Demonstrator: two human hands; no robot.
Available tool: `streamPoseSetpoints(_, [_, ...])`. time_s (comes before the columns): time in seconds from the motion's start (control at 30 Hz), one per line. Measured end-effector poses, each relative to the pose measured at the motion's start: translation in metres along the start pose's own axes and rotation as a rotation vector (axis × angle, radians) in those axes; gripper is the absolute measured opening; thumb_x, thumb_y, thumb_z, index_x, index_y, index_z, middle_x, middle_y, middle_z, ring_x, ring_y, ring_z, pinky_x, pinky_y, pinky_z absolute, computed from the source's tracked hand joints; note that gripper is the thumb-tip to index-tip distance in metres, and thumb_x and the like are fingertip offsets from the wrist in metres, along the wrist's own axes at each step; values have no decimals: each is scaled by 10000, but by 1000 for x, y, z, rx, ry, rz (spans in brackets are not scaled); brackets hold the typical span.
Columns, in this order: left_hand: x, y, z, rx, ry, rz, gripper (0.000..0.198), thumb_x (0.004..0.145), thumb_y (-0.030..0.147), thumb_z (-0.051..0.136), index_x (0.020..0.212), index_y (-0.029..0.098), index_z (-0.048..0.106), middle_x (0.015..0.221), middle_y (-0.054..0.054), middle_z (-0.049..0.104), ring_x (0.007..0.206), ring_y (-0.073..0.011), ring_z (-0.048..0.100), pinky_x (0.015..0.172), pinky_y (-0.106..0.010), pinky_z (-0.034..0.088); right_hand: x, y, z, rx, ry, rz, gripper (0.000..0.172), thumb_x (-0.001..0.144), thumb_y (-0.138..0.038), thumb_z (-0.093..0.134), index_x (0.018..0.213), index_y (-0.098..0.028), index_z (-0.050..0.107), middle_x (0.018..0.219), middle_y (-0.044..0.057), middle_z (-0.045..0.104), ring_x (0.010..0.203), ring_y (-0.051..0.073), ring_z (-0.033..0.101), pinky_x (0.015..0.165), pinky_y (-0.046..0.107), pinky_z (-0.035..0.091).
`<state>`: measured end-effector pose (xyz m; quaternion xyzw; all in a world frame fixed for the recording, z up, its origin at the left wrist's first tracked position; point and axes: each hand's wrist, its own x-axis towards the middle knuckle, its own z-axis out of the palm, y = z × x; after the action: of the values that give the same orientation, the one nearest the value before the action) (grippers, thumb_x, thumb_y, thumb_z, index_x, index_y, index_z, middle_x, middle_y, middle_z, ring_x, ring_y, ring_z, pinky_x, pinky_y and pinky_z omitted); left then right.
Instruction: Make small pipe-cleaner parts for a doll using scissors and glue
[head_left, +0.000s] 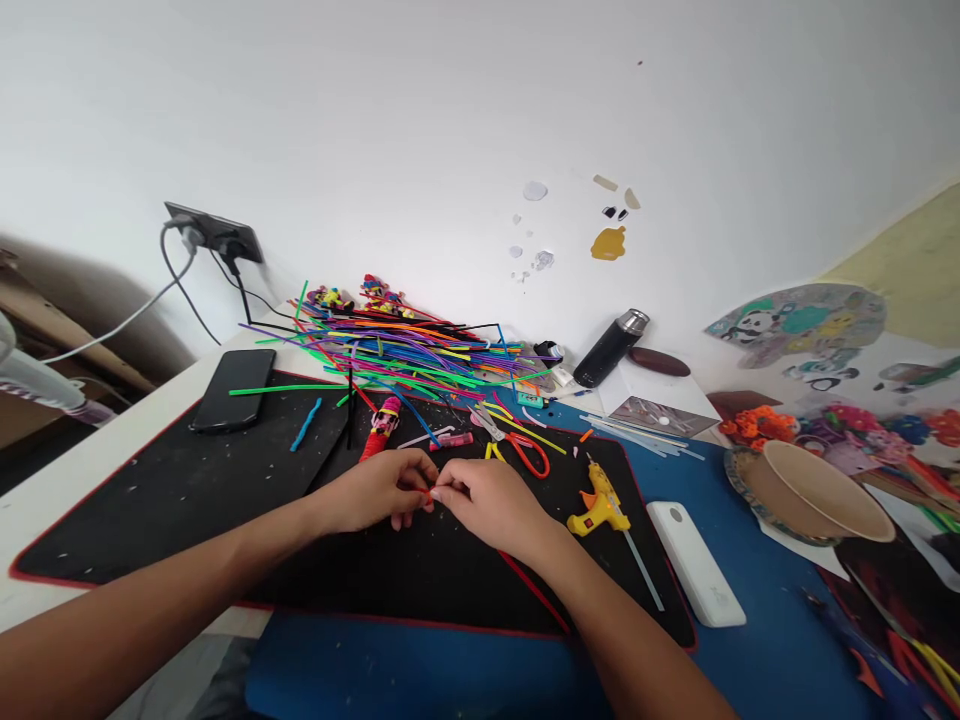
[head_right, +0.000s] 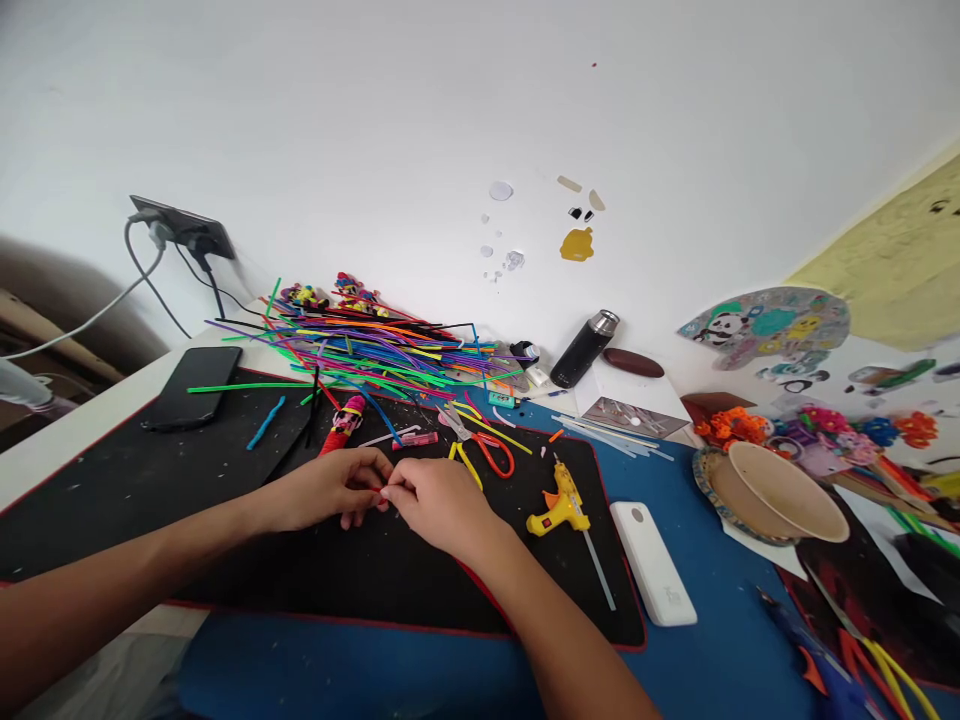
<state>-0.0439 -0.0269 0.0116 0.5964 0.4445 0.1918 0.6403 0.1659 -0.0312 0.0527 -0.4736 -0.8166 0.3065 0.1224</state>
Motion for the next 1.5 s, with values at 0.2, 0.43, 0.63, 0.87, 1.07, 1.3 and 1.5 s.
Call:
streamPoseSetpoints(0.2, [-6, 8, 5, 9, -46, -40, 457, 750, 378, 730, 1143, 179, 605, 886, -33, 779, 643, -171, 661, 586, -291, 520, 4, 10, 0, 95, -18, 58, 144, 969, -263, 692, 842, -217, 744, 674, -33, 688, 596, 125, 562, 604, 255, 320])
streamPoseSetpoints(0.43, [-3, 2, 8, -66, -132, -71, 344, 729, 329, 743, 1010, 165, 630, 936, -68, 804, 632, -153, 656, 572, -274, 494, 7, 10, 8, 94, -21, 31, 138, 953, -255, 698, 823, -221, 732, 687, -36, 690, 604, 124, 579, 591, 257, 312])
streamPoseSetpoints(0.63, [-1, -6, 8, -123, -118, -105, 295, 689, 308, 772, 904, 181, 614, 908, -62, 812, 629, -164, 675, 566, -281, 502, 8, 10, 13, 102, -45, 34, 128, 950, -272, 688, 839, -234, 740, 693, -39, 697, 613, 125, 590, 579, 252, 311])
streamPoseSetpoints(0.87, [-2, -6, 8, -217, -80, -109, 317, 682, 320, 810, 898, 172, 631, 927, -86, 821, 634, -166, 683, 583, -282, 499, 7, 17, 19, 175, 2, 48, 122, 969, -301, 663, 888, -240, 729, 714, -36, 704, 641, 130, 608, 601, 248, 348])
streamPoseSetpoints(1.07, [-7, -4, 7, -358, -23, -92, 347, 714, 323, 853, 965, 141, 697, 948, -103, 822, 645, -137, 658, 592, -248, 461, 3, 27, 22, 284, 29, 92, 143, 995, -305, 625, 914, -230, 718, 671, -44, 675, 627, 131, 624, 622, 242, 411])
streamPoseSetpoints(1.3, [-10, -9, 8, -546, -24, -151, 399, 699, 317, 897, 1027, 129, 770, 971, -108, 810, 653, -119, 638, 592, -225, 461, 3, 33, 27, 324, 40, 97, 159, 994, -310, 629, 909, -220, 729, 698, -37, 693, 637, 130, 639, 636, 246, 434])
streamPoseSetpoints(1.5, [-11, -6, 11, -585, -15, -152, 304, 694, 283, 906, 906, 133, 749, 932, -92, 799, 650, -111, 647, 611, -210, 499, 3, 32, 33, 403, 126, 93, 150, 937, -363, 704, 950, -217, 733, 808, -9, 730, 700, 148, 636, 654, 257, 460])
